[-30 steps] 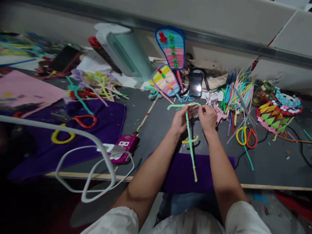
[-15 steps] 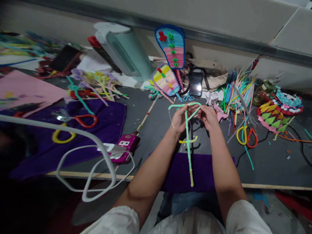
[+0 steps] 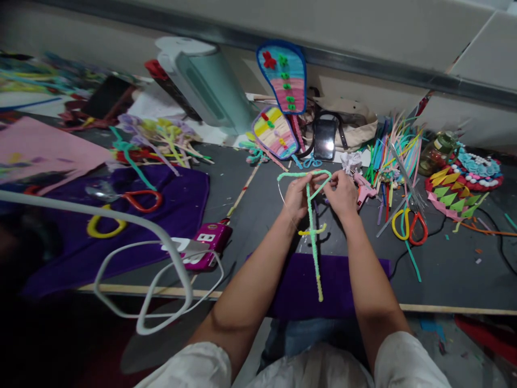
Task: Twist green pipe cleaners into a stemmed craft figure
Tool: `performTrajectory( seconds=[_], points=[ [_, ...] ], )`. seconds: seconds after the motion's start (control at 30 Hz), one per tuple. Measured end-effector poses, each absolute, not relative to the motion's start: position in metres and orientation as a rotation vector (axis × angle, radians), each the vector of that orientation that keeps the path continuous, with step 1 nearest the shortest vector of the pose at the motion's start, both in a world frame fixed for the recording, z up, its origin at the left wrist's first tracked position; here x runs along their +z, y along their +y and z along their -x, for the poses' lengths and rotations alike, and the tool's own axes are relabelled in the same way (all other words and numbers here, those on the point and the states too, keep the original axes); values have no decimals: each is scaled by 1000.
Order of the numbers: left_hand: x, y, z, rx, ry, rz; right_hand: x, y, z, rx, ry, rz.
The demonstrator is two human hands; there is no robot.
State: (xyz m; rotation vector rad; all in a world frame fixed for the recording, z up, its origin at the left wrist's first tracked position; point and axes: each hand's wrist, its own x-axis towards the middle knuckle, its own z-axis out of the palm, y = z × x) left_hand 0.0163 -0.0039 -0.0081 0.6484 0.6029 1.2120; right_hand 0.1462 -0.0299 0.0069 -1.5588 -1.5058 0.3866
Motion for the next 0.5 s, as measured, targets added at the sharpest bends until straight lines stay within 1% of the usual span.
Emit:
performTrajectory(
  seconds=[0.1,0.2,0.37,0.5],
  points=[
    [-7,-7,-19,1256,640,-655,8,-33,-145,62,-1640,1623],
    [-4,-9,-19,1265,650,-640,8,-34,-145,-108,-1756,1639],
    [-1,-10,-18,1267,659,-634,7,-35,-146,-176,-1786,1607],
    [-5,-8,-19,1275,647,-651,6,-35,-144,-72,-1680,1553]
  ],
)
